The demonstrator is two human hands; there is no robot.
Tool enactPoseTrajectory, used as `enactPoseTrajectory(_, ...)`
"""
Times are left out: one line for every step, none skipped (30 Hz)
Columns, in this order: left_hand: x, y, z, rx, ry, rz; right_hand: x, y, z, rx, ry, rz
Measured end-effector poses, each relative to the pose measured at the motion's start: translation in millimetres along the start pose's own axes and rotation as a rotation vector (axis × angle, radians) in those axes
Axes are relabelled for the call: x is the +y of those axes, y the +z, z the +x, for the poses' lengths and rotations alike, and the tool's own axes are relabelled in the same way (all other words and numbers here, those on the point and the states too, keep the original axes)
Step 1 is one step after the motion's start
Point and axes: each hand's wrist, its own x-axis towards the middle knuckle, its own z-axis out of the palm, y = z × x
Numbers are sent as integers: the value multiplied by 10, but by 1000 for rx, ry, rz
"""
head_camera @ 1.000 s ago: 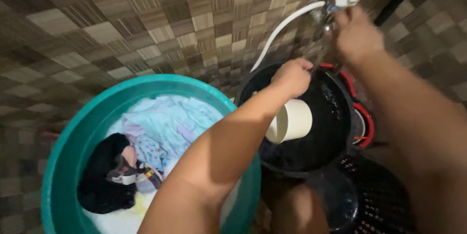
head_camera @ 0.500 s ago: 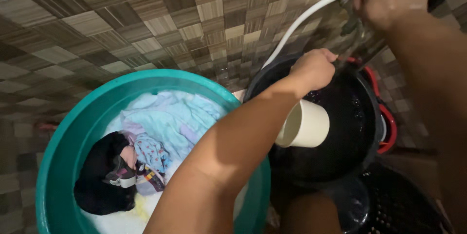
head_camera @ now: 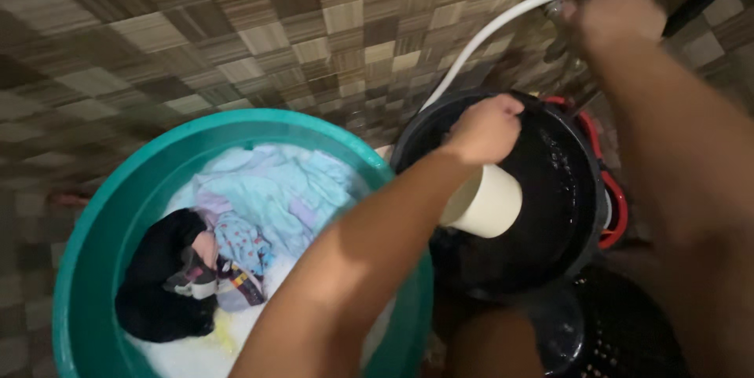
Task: The person transfers laundry from a basket into a basin of soapy water and then manually scrubs each garment one at a time.
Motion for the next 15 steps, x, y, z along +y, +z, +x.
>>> enactPoseTrajectory(-64, -61, -162, 28, 16, -23, -12, -22, -102, -19, 43, 70)
enactPoseTrajectory(-175, -140, -356, 91, 54, -31, -85, 20, -267, -14, 122, 231)
enactPoseTrajectory(-329, -222, -592, 153, 92, -39, -144, 80, -511, -12, 199, 393)
enactPoseTrajectory(-522, -327, -838, 221, 172, -86, -240, 140, -778, 149, 51, 523)
enactPoseTrajectory(-735, -434, -1080, 288, 254, -131, -335, 179, -1046, 309, -99, 653)
enactPoseTrajectory(-959, -531, -1338, 402, 274, -76, -462, 252, -1385, 403, -262, 694)
enactPoseTrajectory(-1177, -626, -1589, 515, 293, -19, -690, 373, -1778, 493, -430, 737)
enactPoseTrajectory(-1398, -743, -1869, 540, 194, 89, -958, 486, -2146, 140, -218, 959)
enactPoseTrajectory(-1600, -871, -2152, 561, 92, 196, -1450, 644, -2440, 7, -151, 1466)
enactPoseTrajectory(-1764, -986, -2419, 532, 29, 352, -1486, 707, -2848, 424, -793, 879)
enactPoseTrajectory(-1898, -1073, -2675, 498, -37, 505, -1682, 825, -3088, 148, -857, 828)
enactPoseTrajectory(-2009, -1125, -2930, 521, -68, 541, -1854, 996, -3296, 46, -973, 773)
enactPoseTrajectory(-2101, -1160, -3171, 542, -100, 576, -2002, 1205, -3467, -56, -1088, 713)
enactPoseTrajectory(-2188, -1208, -3370, 565, -129, 612, -2153, 1436, -3584, -230, -1228, 307)
enactPoseTrajectory(-2269, -1263, -3552, 508, -268, 636, -2306, 1678, -3703, -387, -1334, -115)
